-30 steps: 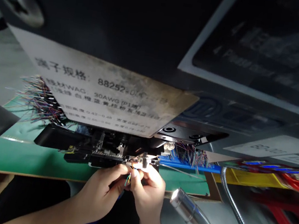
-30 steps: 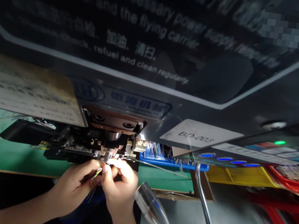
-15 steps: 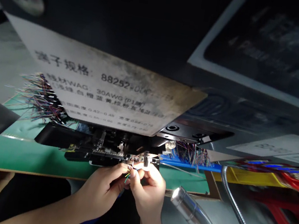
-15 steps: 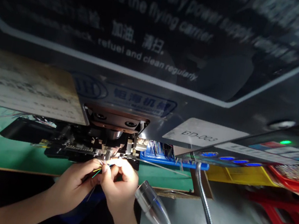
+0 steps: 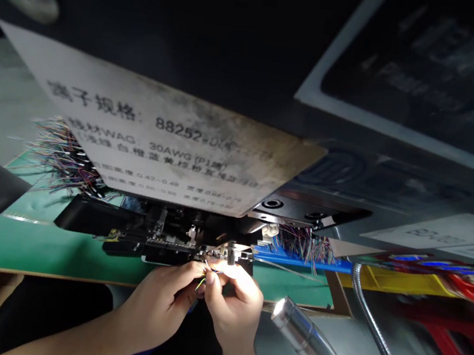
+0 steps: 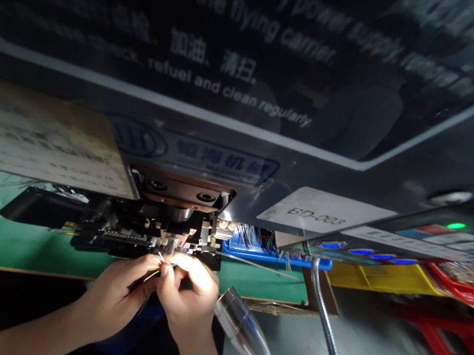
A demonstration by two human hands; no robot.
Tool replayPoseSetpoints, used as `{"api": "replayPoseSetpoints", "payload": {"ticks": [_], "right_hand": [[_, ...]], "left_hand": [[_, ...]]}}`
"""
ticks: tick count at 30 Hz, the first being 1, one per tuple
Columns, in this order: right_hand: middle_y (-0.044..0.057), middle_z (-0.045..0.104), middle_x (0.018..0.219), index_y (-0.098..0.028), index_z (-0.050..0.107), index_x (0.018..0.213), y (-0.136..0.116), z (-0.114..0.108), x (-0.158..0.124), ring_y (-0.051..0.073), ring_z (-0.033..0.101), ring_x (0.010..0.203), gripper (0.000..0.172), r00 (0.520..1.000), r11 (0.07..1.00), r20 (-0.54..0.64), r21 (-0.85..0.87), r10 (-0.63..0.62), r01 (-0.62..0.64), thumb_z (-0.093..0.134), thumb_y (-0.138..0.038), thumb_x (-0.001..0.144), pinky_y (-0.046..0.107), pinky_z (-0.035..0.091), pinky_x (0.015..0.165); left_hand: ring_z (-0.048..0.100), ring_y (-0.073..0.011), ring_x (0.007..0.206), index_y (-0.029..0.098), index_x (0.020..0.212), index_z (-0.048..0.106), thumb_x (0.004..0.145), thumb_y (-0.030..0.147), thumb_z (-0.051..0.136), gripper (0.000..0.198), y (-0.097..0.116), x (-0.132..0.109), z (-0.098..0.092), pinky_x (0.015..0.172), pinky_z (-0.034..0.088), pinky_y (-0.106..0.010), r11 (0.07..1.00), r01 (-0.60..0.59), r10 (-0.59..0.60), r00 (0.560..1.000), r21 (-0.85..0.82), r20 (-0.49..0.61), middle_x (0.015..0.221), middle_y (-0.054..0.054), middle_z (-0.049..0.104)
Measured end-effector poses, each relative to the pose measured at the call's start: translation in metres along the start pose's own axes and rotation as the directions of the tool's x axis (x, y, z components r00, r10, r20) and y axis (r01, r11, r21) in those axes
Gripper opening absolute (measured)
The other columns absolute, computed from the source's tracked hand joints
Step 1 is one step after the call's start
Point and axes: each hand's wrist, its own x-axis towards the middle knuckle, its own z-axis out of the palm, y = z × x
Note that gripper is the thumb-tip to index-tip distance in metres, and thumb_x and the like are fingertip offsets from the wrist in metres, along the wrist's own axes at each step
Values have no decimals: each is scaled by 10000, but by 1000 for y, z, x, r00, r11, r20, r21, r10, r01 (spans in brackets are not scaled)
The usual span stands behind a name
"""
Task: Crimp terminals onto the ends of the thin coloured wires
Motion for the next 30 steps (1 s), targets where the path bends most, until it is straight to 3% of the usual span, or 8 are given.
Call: {"api": "replayPoseSetpoints", "payload": {"ticks": [12,19,30], "right_hand": [[-42,592,516,-190,689,826,1,4,1,123,551,444,44,998,999,-59,17,29,-28,652,-193,850,257,495,527],[-50,573,495,-189,657,816,-1,2,0,124,538,451,57,995,994,-28,41,100,-98,684,-235,838,244,476,509],[-22,591,552,-186,713,758,-7,-3,7,113,511,464,134,1000,999,11,29,27,-27,605,-152,830,233,482,482]], "left_hand": [[675,-139,906,246,1069,578,928,100,475,228,4,2,-3,804,508,-216,1000,14,-14,1000,-10,-10,1024,-6,709],[669,-146,895,251,1055,579,930,110,464,221,2,0,-5,816,504,-229,999,33,-33,999,-1,11,968,6,700],[688,-164,887,267,1136,614,934,111,461,298,5,2,-9,784,534,-256,997,21,-26,997,68,77,1021,-15,722]]}}
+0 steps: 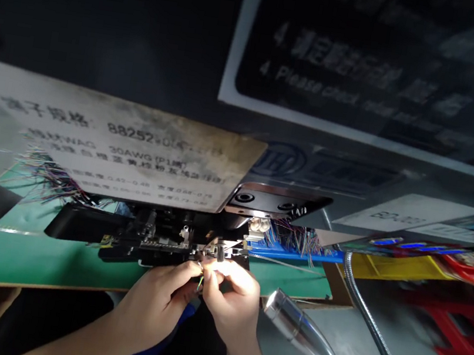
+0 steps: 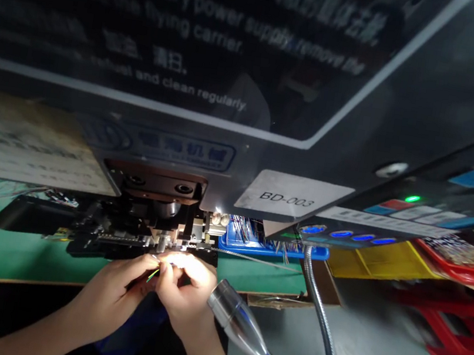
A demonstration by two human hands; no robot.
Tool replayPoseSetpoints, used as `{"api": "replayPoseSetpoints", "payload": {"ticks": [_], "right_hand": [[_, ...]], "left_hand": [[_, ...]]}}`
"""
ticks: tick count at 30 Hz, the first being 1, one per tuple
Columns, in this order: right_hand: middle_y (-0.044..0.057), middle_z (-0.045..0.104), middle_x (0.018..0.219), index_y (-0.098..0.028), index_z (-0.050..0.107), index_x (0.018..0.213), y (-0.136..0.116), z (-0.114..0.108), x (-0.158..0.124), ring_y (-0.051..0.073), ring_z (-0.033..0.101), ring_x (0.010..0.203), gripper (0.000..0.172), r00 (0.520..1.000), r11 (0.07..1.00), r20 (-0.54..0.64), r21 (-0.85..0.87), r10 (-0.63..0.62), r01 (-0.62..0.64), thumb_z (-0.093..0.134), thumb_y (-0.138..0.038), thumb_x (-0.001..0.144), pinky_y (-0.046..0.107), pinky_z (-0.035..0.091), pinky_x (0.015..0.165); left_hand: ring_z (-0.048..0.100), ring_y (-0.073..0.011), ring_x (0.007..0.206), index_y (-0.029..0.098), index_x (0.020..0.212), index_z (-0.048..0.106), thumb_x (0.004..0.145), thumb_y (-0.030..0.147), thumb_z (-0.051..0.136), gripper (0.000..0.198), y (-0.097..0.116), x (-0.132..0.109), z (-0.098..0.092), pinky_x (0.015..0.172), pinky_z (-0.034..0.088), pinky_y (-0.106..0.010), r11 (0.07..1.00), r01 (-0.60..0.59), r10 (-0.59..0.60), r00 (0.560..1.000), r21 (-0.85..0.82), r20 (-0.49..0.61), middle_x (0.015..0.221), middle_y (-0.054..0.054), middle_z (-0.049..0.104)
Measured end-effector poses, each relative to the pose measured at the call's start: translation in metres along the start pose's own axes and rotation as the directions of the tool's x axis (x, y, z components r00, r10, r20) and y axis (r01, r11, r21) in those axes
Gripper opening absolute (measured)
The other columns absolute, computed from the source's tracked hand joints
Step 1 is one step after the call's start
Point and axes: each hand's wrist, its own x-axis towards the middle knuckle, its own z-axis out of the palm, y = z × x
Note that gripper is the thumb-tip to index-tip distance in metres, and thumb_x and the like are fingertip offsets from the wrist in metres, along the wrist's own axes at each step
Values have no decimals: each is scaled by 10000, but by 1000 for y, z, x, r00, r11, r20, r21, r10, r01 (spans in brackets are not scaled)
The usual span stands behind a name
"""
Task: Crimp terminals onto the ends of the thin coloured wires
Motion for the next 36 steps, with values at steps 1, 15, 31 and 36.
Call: {"api": "replayPoseSetpoints", "payload": {"ticks": [1,15,31,36], "right_hand": [[-27,579,538,-187,725,783,0,0,-1,111,494,451,127,1000,1000,2,-4,0,0,611,-160,832,232,473,466],[-31,581,538,-180,725,854,4,5,-4,116,507,443,90,997,999,-77,26,-22,24,636,-188,843,242,467,467],[-49,521,496,-185,698,862,2,3,-4,126,488,433,115,996,994,-16,67,90,-89,669,-297,851,261,464,482],[-55,474,476,-195,733,909,5,-1,-5,130,439,443,142,990,989,51,58,133,-135,657,-306,861,264,451,476]], "left_hand": [[688,-169,910,266,1138,615,931,108,460,303,0,0,0,794,536,-260,1000,-5,5,1000,3,-5,1038,-20,722],[693,-159,907,256,1120,598,957,160,469,230,1,-2,1,780,538,-240,999,-33,33,997,-1,-68,1052,-25,723],[688,-156,895,274,1141,577,948,160,478,245,1,0,-3,786,520,-230,1000,23,-23,1000,-7,-19,1040,3,719],[659,-140,843,256,1005,580,910,88,459,228,0,0,-4,757,489,-219,997,51,-49,998,-56,35,937,25,688]]}}
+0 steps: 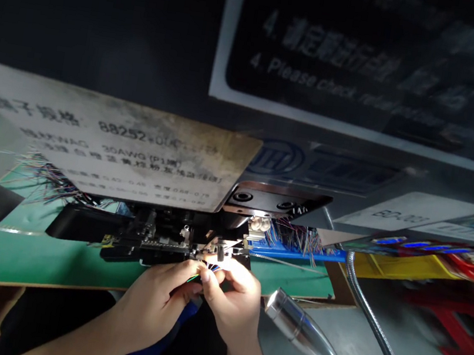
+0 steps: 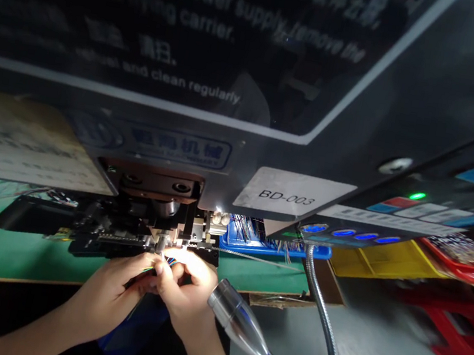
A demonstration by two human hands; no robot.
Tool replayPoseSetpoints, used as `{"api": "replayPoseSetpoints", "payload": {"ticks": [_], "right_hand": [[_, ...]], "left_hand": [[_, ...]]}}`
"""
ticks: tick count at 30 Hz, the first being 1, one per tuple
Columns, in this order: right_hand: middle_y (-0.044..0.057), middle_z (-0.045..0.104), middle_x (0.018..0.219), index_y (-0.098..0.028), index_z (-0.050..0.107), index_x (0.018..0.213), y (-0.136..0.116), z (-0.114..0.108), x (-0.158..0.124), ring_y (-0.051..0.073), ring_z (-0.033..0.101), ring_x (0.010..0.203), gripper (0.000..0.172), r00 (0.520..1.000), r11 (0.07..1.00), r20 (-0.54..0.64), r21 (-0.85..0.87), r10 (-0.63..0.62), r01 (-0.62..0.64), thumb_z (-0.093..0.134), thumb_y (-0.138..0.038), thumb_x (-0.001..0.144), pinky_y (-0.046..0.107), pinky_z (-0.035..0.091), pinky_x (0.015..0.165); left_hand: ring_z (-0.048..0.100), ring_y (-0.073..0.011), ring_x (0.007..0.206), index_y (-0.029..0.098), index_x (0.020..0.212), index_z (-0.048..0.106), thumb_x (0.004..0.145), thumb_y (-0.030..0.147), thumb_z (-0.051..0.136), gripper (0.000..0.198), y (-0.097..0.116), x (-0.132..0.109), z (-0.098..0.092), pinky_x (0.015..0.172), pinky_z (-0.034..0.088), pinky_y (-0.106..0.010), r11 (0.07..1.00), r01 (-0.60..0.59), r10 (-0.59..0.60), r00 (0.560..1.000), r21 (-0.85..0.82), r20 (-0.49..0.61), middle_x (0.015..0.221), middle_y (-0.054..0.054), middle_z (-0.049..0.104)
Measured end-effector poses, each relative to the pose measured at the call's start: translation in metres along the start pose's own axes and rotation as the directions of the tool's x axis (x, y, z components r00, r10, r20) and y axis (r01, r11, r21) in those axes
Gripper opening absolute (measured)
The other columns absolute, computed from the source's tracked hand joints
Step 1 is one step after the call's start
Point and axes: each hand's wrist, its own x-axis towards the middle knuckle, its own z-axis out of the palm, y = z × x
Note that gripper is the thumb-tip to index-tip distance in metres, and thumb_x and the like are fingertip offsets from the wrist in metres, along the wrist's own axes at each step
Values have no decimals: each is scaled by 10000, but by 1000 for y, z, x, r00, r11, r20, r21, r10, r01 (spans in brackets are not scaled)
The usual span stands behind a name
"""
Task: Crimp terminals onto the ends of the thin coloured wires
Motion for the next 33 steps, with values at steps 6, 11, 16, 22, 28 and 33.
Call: {"api": "replayPoseSetpoints", "payload": {"ticks": [6,11,16,22,28,33], "right_hand": [[-59,471,482,-189,657,775,5,-5,-1,116,460,422,153,983,970,122,186,135,-157,671,-319,855,251,453,452],[-82,441,471,-186,632,793,0,-2,-2,100,464,380,179,978,931,102,302,183,-206,700,-348,825,218,439,392],[-65,497,499,-194,546,701,-4,1,-2,96,503,375,249,980,911,101,364,169,-194,692,-338,843,203,433,375],[-74,459,504,-193,609,806,-2,3,-4,99,456,403,110,992,971,8,205,125,-124,663,-271,862,214,416,405],[-36,579,549,-203,712,823,-5,5,-2,132,558,503,53,986,995,-132,-22,-99,96,667,-176,831,254,510,550],[-72,518,481,-197,743,887,-2,4,1,107,510,435,100,983,990,-120,-37,-140,137,699,-161,804,241,513,532]], "left_hand": [[642,-110,751,251,927,590,925,100,481,187,5,2,-2,725,476,-196,994,18,-12,998,-109,62,840,51,663],[668,-122,699,240,957,597,953,205,517,87,7,3,-2,689,510,-202,973,65,-52,997,-223,64,789,36,674],[658,-111,665,235,934,597,951,207,517,86,11,3,-2,662,521,-199,934,97,-82,995,-344,59,765,41,676],[657,-123,705,229,933,588,954,215,510,82,6,1,0,680,507,-207,966,60,-57,998,-252,18,791,34,675],[644,-131,774,238,969,576,916,103,481,173,0,-1,2,726,476,-218,994,43,-43,999,-103,-2,844,38,672],[623,-115,748,246,974,560,935,120,472,159,0,0,3,720,456,-211,997,12,-13,1000,-76,-14,835,48,654]]}}
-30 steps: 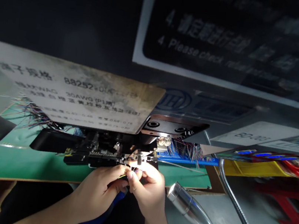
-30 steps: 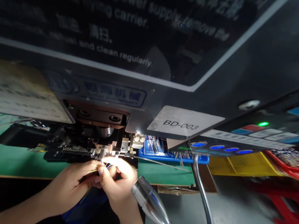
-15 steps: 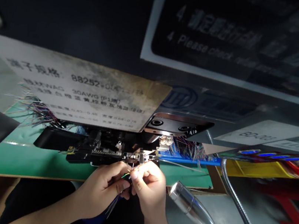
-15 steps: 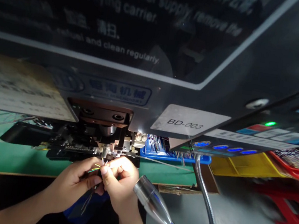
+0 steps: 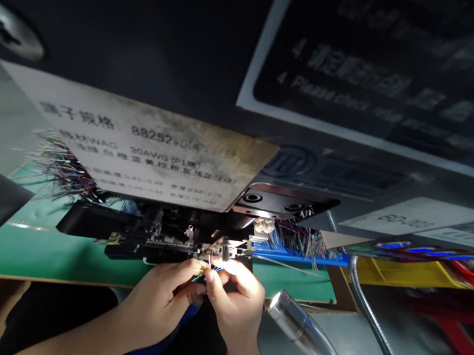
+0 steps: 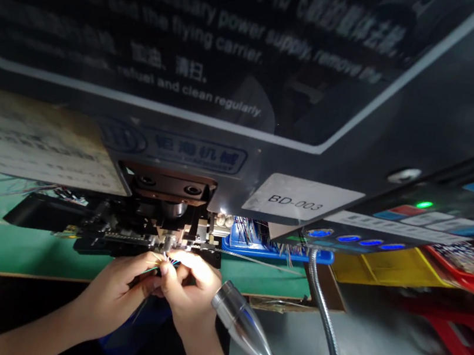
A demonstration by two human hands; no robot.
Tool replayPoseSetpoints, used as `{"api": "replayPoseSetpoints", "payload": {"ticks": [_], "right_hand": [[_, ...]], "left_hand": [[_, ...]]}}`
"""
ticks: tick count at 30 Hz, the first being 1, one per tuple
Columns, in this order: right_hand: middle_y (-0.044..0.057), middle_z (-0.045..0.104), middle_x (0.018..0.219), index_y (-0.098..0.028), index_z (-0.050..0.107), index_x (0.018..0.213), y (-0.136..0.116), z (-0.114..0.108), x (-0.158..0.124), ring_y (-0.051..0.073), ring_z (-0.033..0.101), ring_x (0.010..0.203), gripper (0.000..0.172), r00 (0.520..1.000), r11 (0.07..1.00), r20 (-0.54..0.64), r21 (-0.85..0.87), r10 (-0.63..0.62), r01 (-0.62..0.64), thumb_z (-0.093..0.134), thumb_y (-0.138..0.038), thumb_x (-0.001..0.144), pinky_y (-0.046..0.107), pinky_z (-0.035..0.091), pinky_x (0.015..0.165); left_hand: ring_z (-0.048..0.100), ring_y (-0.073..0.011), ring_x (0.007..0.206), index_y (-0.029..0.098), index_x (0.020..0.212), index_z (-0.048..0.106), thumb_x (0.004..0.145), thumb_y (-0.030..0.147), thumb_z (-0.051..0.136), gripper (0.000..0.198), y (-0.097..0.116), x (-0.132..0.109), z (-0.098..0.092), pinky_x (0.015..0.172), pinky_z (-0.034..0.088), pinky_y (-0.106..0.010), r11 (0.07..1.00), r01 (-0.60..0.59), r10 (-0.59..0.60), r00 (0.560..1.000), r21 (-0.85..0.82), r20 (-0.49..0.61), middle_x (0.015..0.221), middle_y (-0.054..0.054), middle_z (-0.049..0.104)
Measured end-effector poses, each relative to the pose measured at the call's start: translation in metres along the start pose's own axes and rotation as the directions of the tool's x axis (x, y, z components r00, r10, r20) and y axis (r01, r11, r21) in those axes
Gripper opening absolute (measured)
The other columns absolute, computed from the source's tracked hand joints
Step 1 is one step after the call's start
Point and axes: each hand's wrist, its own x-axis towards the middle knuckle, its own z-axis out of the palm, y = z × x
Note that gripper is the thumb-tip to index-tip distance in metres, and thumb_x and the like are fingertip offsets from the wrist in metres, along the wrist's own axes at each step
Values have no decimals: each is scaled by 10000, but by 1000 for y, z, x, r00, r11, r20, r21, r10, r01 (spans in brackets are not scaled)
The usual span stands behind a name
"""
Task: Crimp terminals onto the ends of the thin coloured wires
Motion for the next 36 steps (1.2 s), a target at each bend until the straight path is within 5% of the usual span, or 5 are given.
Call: {"api": "replayPoseSetpoints", "payload": {"ticks": [11,18,36], "right_hand": [[-64,483,491,-179,713,851,2,1,-2,108,450,419,50,998,997,-14,-48,62,-62,690,-199,812,226,431,421],[-45,609,546,-208,737,853,1,-2,0,126,576,497,121,998,998,-18,-41,-54,53,666,-119,812,252,534,580],[-44,555,516,-196,716,861,3,0,1,119,504,440,64,997,991,7,-108,-76,76,655,-204,844,243,440,458]], "left_hand": [[619,-124,729,228,889,541,943,155,478,110,-1,0,2,690,446,-214,999,24,-24,1000,24,9,795,43,640],[642,-113,774,256,994,570,919,95,470,204,0,2,3,723,461,-200,1000,27,-27,999,0,21,859,55,662],[624,-114,768,244,928,550,943,132,474,136,3,0,2,724,461,-198,999,-14,15,999,47,-31,849,44,651]]}}
